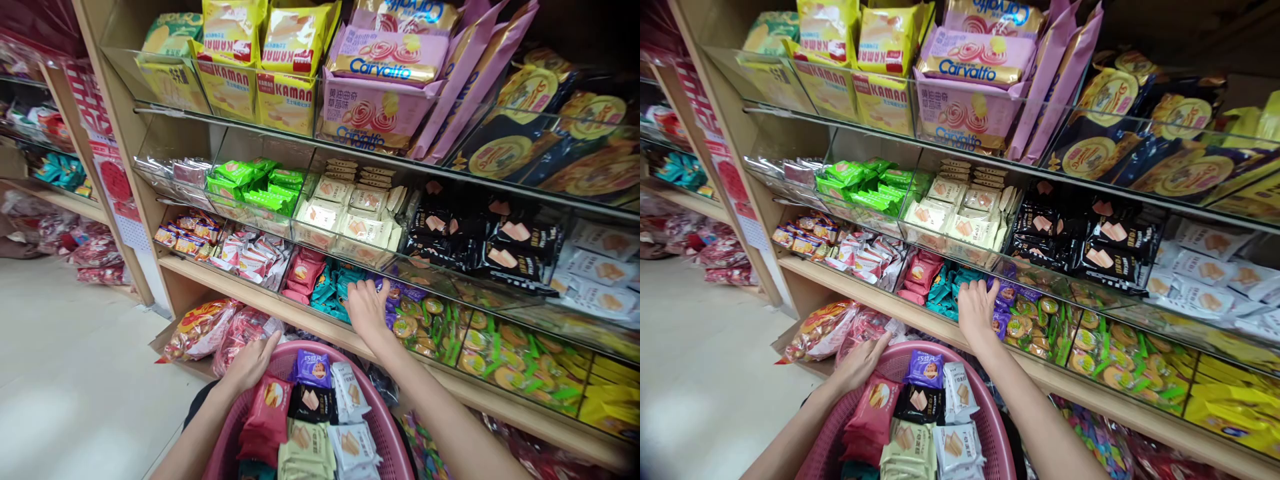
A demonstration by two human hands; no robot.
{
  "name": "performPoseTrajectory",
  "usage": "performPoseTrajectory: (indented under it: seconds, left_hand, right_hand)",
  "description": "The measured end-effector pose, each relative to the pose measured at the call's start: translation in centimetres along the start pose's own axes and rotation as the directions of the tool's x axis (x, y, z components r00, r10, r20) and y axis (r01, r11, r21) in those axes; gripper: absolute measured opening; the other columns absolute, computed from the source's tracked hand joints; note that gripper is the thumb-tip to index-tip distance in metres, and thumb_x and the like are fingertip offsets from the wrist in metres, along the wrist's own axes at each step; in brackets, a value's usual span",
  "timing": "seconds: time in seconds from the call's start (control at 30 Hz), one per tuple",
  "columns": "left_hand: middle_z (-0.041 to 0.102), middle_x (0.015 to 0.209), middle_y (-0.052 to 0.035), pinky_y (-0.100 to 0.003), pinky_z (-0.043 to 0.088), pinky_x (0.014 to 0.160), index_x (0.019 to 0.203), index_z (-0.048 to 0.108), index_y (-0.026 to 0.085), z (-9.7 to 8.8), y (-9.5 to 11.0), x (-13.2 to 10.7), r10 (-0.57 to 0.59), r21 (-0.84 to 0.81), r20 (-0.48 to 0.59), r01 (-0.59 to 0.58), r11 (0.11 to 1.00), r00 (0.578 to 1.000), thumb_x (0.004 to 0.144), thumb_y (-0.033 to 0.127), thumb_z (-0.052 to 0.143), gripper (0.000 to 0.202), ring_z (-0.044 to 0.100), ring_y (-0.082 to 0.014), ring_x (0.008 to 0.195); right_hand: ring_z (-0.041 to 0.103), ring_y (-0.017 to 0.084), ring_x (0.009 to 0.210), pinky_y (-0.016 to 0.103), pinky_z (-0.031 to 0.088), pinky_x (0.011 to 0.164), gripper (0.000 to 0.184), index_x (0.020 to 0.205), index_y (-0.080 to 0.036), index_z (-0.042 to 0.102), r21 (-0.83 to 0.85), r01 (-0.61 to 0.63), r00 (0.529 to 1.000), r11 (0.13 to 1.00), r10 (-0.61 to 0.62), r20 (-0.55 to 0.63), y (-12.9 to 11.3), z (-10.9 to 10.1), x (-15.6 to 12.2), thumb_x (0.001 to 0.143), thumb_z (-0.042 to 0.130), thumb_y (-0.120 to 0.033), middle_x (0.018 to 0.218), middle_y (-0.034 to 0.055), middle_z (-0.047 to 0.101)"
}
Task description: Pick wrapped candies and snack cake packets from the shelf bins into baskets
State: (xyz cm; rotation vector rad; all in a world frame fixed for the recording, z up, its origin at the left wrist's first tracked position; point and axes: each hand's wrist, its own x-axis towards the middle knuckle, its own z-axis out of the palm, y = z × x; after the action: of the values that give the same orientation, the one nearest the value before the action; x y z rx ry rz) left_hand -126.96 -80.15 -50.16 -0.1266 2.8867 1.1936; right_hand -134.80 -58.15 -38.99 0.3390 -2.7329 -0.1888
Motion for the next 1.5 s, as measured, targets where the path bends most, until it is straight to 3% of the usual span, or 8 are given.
performPoseTrajectory:
  seconds: [0.6, 0.67, 0.77, 0.83, 0.9, 1.03, 1.23, 1.5]
  left_hand:
    - [0.060, 0.063, -0.0040, -0.029, 0.034, 0.065, 0.057, 0.043, 0.023, -0.1, 0.0, -0.2, 0.029, 0.032, -0.006, -0.029, 0.999, 1.000, 0.092, 0.057, 0.018, 0.054, 0.061, -0.0230, 0.069]
    - [0.061, 0.063, -0.0040, -0.029, 0.034, 0.064, 0.057, 0.043, 0.023, -0.1, 0.0, -0.2, 0.028, 0.043, -0.011, -0.028, 0.999, 1.000, 0.092, 0.057, 0.018, 0.054, 0.061, -0.0229, 0.069]
    - [0.061, 0.062, -0.0036, -0.029, 0.033, 0.062, 0.059, 0.046, 0.023, -0.1, 0.1, -0.2, 0.038, 0.049, 0.003, -0.038, 0.998, 0.999, 0.092, 0.057, 0.016, 0.056, 0.061, -0.0224, 0.068]
    - [0.060, 0.063, -0.0037, -0.029, 0.033, 0.062, 0.061, 0.048, 0.022, -0.1, 0.2, -0.1, 0.052, 0.049, 0.006, -0.052, 0.997, 0.999, 0.093, 0.057, 0.015, 0.057, 0.061, -0.0220, 0.068]
    - [0.060, 0.063, -0.0039, -0.029, 0.032, 0.062, 0.062, 0.049, 0.022, 0.0, 0.2, -0.1, 0.065, 0.049, 0.009, -0.065, 0.997, 0.998, 0.093, 0.057, 0.015, 0.058, 0.061, -0.0218, 0.068]
    - [0.059, 0.062, -0.0047, -0.029, 0.033, 0.063, 0.061, 0.052, 0.021, 0.3, 0.1, 0.0, 0.046, 0.052, 0.022, -0.047, 0.998, 0.999, 0.092, 0.059, 0.015, 0.062, 0.060, -0.0215, 0.067]
    - [0.060, 0.062, -0.0043, -0.028, 0.036, 0.063, 0.058, 0.048, 0.021, 0.3, 0.0, -0.2, 0.042, 0.054, 0.009, -0.042, 0.998, 0.999, 0.093, 0.058, 0.017, 0.060, 0.061, -0.0201, 0.069]
    - [0.056, 0.057, -0.0031, -0.028, 0.033, 0.061, 0.053, 0.039, 0.023, 0.3, -0.2, -0.3, 0.060, 0.056, 0.005, -0.060, 0.997, 0.998, 0.093, 0.055, 0.016, 0.056, 0.060, -0.0204, 0.067]
  right_hand:
    - [0.062, 0.022, 0.089, 0.030, 0.039, 0.069, 0.020, 0.097, -0.017, 0.061, 0.334, -0.111, 0.994, 0.936, 0.108, 0.028, 2.6, -2.5, 0.0, 0.081, 0.060, -0.031, 0.098, 0.0079, 0.067]
    - [0.061, 0.021, 0.083, 0.030, 0.041, 0.070, 0.018, 0.089, -0.017, 0.062, 0.580, -0.104, 0.993, 0.808, 0.119, 0.013, 2.9, -3.1, -1.2, 0.077, 0.063, -0.031, 0.089, 0.0057, 0.068]
    - [0.062, 0.019, 0.081, 0.032, 0.046, 0.073, 0.024, 0.085, -0.018, 0.061, 0.936, -0.184, 0.983, 0.301, 0.072, 0.170, 2.2, -4.2, -4.9, 0.074, 0.067, -0.038, 0.086, 0.0036, 0.069]
    - [0.063, 0.018, 0.085, 0.031, 0.049, 0.077, 0.032, 0.095, -0.019, 0.062, 0.918, -0.385, 0.922, -0.093, -0.085, 0.378, 0.8, -4.6, -8.6, 0.074, 0.069, -0.042, 0.095, 0.0044, 0.069]
    - [0.065, 0.017, 0.084, 0.031, 0.051, 0.077, 0.042, 0.110, -0.021, 0.060, 0.711, -0.624, 0.781, -0.324, -0.279, 0.559, -1.2, -4.1, -12.7, 0.075, 0.070, -0.043, 0.100, 0.0049, 0.069]
    - [0.063, 0.011, 0.059, 0.021, 0.048, 0.053, 0.049, 0.103, -0.018, 0.064, 0.272, -0.880, 0.454, -0.390, -0.516, 0.727, -6.0, -0.1, -20.5, 0.065, 0.079, -0.046, 0.083, 0.0032, 0.072]
    - [0.053, 0.007, 0.039, 0.017, 0.041, 0.041, 0.052, 0.073, -0.014, 0.064, 0.128, -0.901, 0.331, -0.415, -0.466, 0.821, -11.9, 6.4, -27.0, 0.049, 0.083, -0.057, 0.050, -0.0022, 0.063]
    - [0.060, 0.009, 0.048, 0.015, 0.044, 0.045, 0.038, 0.074, -0.019, 0.056, -0.061, -0.767, 0.181, -0.639, -0.306, 0.935, -15.4, 6.2, -26.8, 0.052, 0.086, -0.026, 0.054, -0.0033, 0.064]
